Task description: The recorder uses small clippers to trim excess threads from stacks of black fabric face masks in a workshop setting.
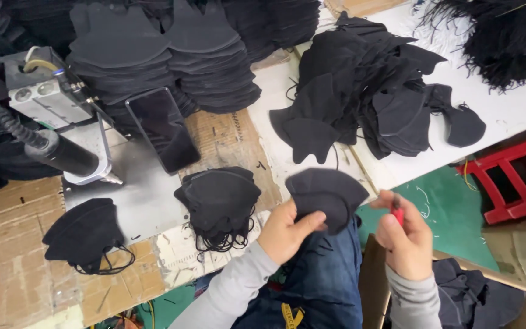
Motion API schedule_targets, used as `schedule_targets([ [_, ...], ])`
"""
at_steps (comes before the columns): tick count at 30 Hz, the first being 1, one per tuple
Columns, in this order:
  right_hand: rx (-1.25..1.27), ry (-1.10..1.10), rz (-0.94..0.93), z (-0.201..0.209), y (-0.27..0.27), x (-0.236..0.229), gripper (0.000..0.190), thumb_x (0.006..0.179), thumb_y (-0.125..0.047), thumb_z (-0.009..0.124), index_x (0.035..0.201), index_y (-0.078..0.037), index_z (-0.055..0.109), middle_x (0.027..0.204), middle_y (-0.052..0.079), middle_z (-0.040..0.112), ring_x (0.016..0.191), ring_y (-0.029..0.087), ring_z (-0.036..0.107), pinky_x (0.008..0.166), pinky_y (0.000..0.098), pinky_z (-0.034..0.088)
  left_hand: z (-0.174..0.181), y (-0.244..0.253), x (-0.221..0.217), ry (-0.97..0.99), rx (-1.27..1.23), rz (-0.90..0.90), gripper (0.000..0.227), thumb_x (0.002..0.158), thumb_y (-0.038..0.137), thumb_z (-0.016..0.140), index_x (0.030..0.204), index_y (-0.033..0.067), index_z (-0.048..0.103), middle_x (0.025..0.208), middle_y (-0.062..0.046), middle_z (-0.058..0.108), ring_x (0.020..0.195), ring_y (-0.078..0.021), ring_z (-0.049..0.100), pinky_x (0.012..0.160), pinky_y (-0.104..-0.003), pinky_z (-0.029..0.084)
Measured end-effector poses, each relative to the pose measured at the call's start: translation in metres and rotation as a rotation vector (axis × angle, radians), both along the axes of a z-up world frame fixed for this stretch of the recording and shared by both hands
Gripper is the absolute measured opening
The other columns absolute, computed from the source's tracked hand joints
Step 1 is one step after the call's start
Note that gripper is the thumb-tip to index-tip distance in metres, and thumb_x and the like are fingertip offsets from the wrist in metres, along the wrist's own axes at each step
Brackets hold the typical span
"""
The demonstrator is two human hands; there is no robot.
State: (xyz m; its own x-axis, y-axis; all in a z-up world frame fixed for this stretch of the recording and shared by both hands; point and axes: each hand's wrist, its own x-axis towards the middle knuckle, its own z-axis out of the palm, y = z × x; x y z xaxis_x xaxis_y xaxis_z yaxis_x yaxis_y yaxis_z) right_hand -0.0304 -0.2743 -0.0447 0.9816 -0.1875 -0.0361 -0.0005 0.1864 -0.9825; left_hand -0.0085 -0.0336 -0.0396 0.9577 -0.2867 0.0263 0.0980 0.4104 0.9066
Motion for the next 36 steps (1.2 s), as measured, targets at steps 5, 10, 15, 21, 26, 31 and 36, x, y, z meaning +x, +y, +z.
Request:
schedule_targets([
  [5,0.117,0.092,-0.031,-0.038,-0.032,-0.004,0.016,0.089,0.0,0.072,0.104,-0.001,0.066,0.064,-0.005,0.045,0.048,0.005,0.036,0.044,0.0252,0.027,-0.027,-0.019,-0.034,0.118,0.242,-0.171,0.018,0.101,0.013,0.066,0.112,0.0006,0.073,0.072,-0.006,0.068,0.061,-0.0127,0.06,0.057,-0.025,0.049],
  [10,0.241,0.233,-0.614,-0.153,-0.249,-0.096,0.029,0.093,-0.038,0.059,0.117,-0.023,0.062,0.096,-0.001,0.077,0.061,0.017,0.067,0.047,0.0355,0.051,-0.066,-0.016,-0.072,-0.101,0.425,-0.271,0.016,0.098,0.016,0.073,0.096,0.0006,0.071,0.071,-0.004,0.067,0.067,-0.0127,0.061,0.062,-0.029,0.049],
  [15,-0.254,0.33,-0.64,-0.152,-0.253,-0.091,0.032,0.098,-0.038,0.064,0.122,-0.016,0.065,0.102,0.007,0.076,0.078,0.021,0.069,0.066,0.0363,0.051,-0.094,0.012,-0.078,-0.098,0.646,-0.273,0.012,0.094,0.017,0.07,0.097,0.0063,0.073,0.076,-0.006,0.071,0.07,-0.0216,0.071,0.067,-0.035,0.054],
  [21,-1.001,0.406,-0.532,-0.119,-0.191,-0.053,0.038,0.102,-0.034,0.071,0.129,-0.007,0.071,0.111,0.017,0.076,0.101,0.026,0.072,0.092,0.0375,0.053,-0.1,0.019,-0.078,-0.558,0.889,0.025,0.042,0.078,0.017,0.078,0.116,0.0037,0.067,0.104,-0.014,0.069,0.098,-0.036,0.064,0.086,-0.044,0.051],
  [26,-1.155,-0.275,-0.076,-0.068,-0.015,0.134,0.023,0.09,-0.017,0.073,0.109,-0.004,0.071,0.107,0.016,0.071,0.095,0.034,0.07,0.084,0.0364,0.054,-0.114,0.025,-0.078,-0.375,0.744,-0.097,0.032,0.089,0.017,0.078,0.119,0.0079,0.068,0.101,-0.009,0.07,0.097,-0.0284,0.069,0.085,-0.039,0.054],
  [31,-1.234,-0.216,-0.033,-0.071,0.062,0.219,0.053,0.075,-0.025,0.084,0.121,-0.005,0.066,0.113,0.017,0.066,0.092,0.041,0.065,0.074,0.0461,0.05,-0.144,0.041,-0.078,-0.076,0.677,-0.054,0.025,0.087,0.016,0.08,0.11,0.0102,0.074,0.092,-0.006,0.077,0.087,-0.0179,0.079,0.078,-0.029,0.062],
  [36,-0.913,-0.001,0.091,-0.081,0.027,0.183,0.032,0.082,-0.023,0.081,0.104,-0.003,0.069,0.086,0.01,0.068,0.075,0.026,0.062,0.064,0.0387,0.048,-0.093,0.049,-0.036,-0.125,0.66,0.214,0.033,0.082,0.015,0.081,0.112,0.0062,0.073,0.097,-0.009,0.078,0.089,-0.0198,0.079,0.081,-0.032,0.061],
])
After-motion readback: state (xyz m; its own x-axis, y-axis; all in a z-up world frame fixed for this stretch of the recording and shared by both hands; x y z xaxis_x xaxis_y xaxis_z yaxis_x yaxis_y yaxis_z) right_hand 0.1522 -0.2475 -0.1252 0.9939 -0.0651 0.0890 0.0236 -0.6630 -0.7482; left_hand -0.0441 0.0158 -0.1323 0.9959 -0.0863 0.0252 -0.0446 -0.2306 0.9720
